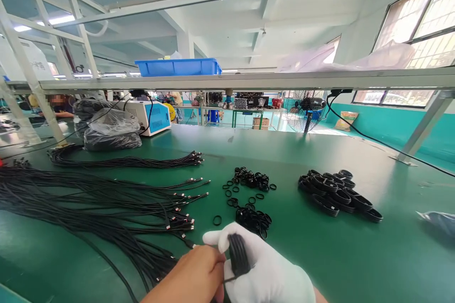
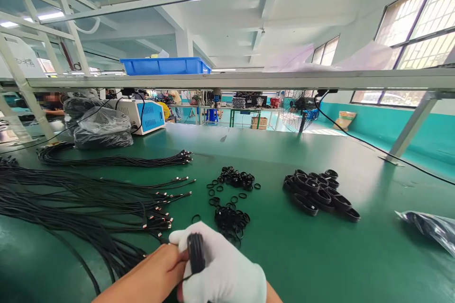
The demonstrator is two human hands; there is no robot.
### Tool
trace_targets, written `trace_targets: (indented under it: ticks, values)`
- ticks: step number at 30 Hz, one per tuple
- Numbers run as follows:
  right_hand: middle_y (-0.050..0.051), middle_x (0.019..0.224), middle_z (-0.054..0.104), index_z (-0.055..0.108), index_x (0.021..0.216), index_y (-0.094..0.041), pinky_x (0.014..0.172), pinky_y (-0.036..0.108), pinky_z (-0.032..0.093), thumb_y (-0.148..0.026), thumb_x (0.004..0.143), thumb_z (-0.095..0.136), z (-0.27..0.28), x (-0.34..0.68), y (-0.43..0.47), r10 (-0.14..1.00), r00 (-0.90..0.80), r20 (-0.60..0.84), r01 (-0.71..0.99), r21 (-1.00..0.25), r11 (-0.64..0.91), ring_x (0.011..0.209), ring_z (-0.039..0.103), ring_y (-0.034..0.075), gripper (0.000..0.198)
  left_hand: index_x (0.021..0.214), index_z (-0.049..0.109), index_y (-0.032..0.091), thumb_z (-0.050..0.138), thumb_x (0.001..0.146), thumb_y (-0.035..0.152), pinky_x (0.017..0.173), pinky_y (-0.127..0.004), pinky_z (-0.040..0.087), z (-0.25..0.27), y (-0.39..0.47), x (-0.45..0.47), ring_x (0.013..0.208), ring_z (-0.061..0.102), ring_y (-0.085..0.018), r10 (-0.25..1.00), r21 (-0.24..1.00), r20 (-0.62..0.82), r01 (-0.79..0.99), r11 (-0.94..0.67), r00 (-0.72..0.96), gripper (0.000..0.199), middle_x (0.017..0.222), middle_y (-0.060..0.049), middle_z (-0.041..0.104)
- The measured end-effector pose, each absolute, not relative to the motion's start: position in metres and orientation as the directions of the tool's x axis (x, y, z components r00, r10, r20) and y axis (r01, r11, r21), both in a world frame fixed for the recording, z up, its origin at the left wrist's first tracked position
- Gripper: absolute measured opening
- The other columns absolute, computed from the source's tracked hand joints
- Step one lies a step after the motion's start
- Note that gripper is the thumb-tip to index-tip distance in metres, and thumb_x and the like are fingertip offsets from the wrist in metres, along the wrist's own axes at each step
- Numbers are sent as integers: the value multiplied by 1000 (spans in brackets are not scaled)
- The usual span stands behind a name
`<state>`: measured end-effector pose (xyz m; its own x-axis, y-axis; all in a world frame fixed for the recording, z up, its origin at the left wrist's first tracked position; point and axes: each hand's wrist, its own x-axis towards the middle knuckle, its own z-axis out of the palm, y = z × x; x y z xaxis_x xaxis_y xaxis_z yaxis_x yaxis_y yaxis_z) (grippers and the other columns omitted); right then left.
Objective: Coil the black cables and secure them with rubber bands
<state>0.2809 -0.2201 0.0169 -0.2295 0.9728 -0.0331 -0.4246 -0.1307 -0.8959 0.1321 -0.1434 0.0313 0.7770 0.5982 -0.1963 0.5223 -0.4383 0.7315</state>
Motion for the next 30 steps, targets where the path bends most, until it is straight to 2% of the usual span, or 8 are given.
trace_targets:
  ticks: [5, 11, 15, 19, 21, 23, 26, 30]
  values:
    - [-3, 58, 61, 37, 92, -24, 38, 15, 33, -24, 60, 71, 6, 283, -214, 937, -315, 150, -627, -775, -86, 38, 49, 8, 46, 79, 59, 19, 52, 77, 25, 70, -26, 44, 43, -142, 133, 75, 57, -16, 674, 948, -19, 227, -222, 738, 9, 79, 0, 65]
    - [-1, 58, 63, 39, 96, -22, 38, 14, 37, -17, 62, 69, 0, 283, -211, 931, -329, 157, -630, -771, -93, 38, 51, 8, 46, 73, 53, 18, 61, 73, 25, 65, -26, 44, 26, -146, 148, 69, 56, -15, 742, 997, -16, 66, -38, 671, 11, 71, 0, 63]
    - [1, 60, 65, 38, 115, -21, 38, 15, 35, -14, 61, 63, -9, 284, -209, 945, -297, 141, -647, -758, -90, 39, 54, 9, 60, 75, 51, 18, 62, 71, 20, 69, -26, 45, 18, -146, 154, 74, 59, -16, 781, 1000, 14, -30, 7, 625, 12, 76, -1, 65]
    - [5, 70, 68, 22, 136, -17, 41, 18, 37, -15, 60, 59, -13, 287, -208, 951, -287, 111, -675, -729, -118, 44, 56, 11, 84, 87, 57, 20, 58, 75, 22, 76, -30, 46, 28, -148, 142, 81, 60, -19, 849, 978, 112, 92, -185, 516, 12, 86, -3, 64]
    - [7, 73, 68, 27, 135, -14, 43, 20, 39, -19, 60, 58, -14, 287, -209, 937, -333, 103, -688, -706, -167, 46, 58, 13, 82, 99, 61, 25, 55, 77, 23, 83, -31, 43, 38, -146, 135, 92, 57, -20, 830, 909, 206, 212, -358, 519, 23, 99, -3, 62]
    - [8, 71, 67, 40, 127, -11, 46, 22, 41, -24, 61, 58, -15, 284, -210, 909, -405, 95, -698, -674, -240, 49, 59, 14, 69, 108, 62, 32, 54, 77, 23, 88, -31, 40, 47, -141, 132, 99, 53, -20, 733, 842, 189, 277, -463, 653, 33, 106, -1, 60]
    - [10, 80, 66, 54, 110, -11, 57, 26, 46, -35, 68, 56, -13, 279, -211, 896, -440, 51, -704, -640, -309, 64, 62, 17, 48, 104, 66, 33, 54, 76, 24, 78, -26, 41, 55, -126, 133, 87, 55, -17, 594, 859, 13, 295, -418, 804, 32, 94, 1, 61]
    - [5, 90, 58, 55, 103, -16, 70, 29, 44, -33, 64, 67, -5, 268, -206, 970, -231, -71, -599, -775, -200, 81, 56, 16, 44, 97, 67, 26, 62, 71, 35, 57, -23, 36, 51, -108, 139, 62, 49, -12, 624, 875, -132, 386, -291, 770, 28, 67, 5, 54]
